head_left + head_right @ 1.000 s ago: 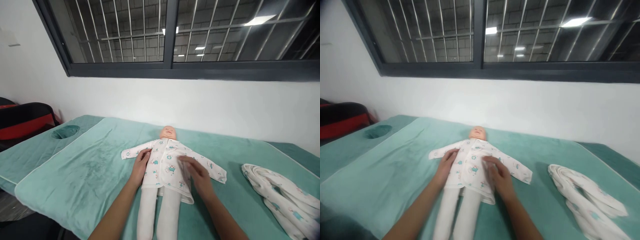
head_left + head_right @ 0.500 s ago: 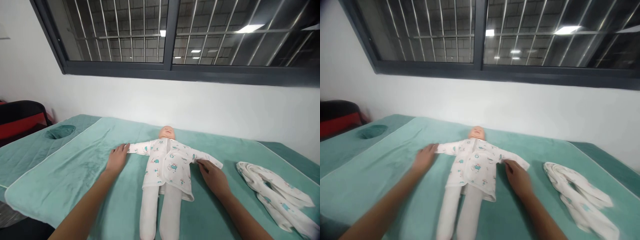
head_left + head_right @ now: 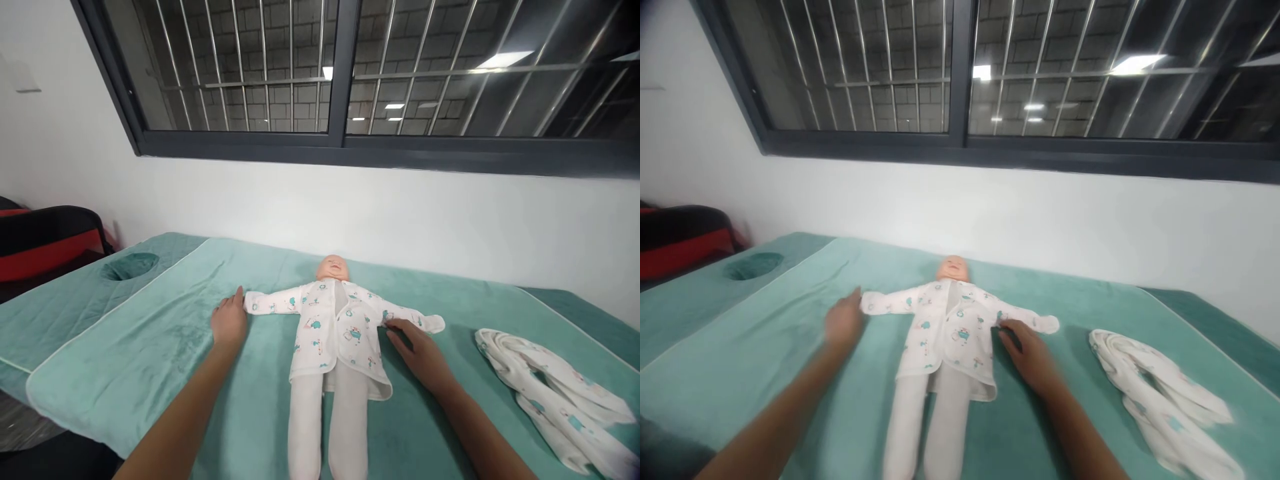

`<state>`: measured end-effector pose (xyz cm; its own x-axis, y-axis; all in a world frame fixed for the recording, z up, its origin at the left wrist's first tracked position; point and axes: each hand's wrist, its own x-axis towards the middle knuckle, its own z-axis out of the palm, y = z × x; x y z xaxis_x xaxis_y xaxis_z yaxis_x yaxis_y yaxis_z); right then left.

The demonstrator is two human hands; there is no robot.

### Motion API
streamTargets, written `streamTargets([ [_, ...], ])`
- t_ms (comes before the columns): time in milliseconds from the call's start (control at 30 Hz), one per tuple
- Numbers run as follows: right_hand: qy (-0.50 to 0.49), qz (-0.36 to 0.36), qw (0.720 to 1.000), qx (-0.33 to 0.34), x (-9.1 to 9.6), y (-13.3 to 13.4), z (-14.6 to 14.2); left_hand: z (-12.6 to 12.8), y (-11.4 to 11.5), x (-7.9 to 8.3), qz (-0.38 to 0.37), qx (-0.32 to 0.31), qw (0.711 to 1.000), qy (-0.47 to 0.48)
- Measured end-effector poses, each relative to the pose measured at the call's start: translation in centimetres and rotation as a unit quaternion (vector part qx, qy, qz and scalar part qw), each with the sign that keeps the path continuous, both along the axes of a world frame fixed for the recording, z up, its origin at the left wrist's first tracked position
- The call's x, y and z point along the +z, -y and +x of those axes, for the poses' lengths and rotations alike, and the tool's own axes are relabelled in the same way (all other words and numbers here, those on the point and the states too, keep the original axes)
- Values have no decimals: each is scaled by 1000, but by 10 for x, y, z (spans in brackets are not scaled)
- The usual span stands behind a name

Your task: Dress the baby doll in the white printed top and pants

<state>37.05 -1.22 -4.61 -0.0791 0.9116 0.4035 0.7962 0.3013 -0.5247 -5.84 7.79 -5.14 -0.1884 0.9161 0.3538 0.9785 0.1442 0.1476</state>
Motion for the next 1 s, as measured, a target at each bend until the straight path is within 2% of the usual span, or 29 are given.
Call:
streamTargets([
  [100, -10, 55, 996, 65, 6, 23, -22, 0, -2, 0, 10, 38, 998, 53],
  [200, 0, 70, 992, 105, 7, 44, -50, 0, -2, 2, 26, 19, 994, 108],
  [333, 10, 109, 990, 91, 6, 55, -74, -3, -2, 3, 5, -11, 972, 236],
  [400, 19, 141, 985, 93, 8, 55, -79, -6, -1, 3, 5, -35, 963, 269],
  [533, -3, 147, 975, 166, 14, 61, -82, -6, 0, 2, -9, -49, 970, 237],
  [633, -15, 103, 970, 218, 16, 69, -82, -4, 0, 2, -9, -42, 978, 205],
  [700, -49, 65, 971, 226, 17, 71, -79, -4, -1, 1, 1, -30, 979, 200],
  [767, -119, 25, 974, 192, 18, 65, -77, -3, -1, 0, 8, -19, 981, 195],
  [833, -178, -1, 978, 112, 23, 48, -77, -3, -2, 0, 12, -16, 981, 193],
  [933, -195, -13, 981, 4, 36, 5, -84, -2, -2, 0, 27, -5, 979, 201],
  [1000, -178, -31, 984, -4, 44, -27, -92, -2, -1, 1, 53, 20, 974, 220],
])
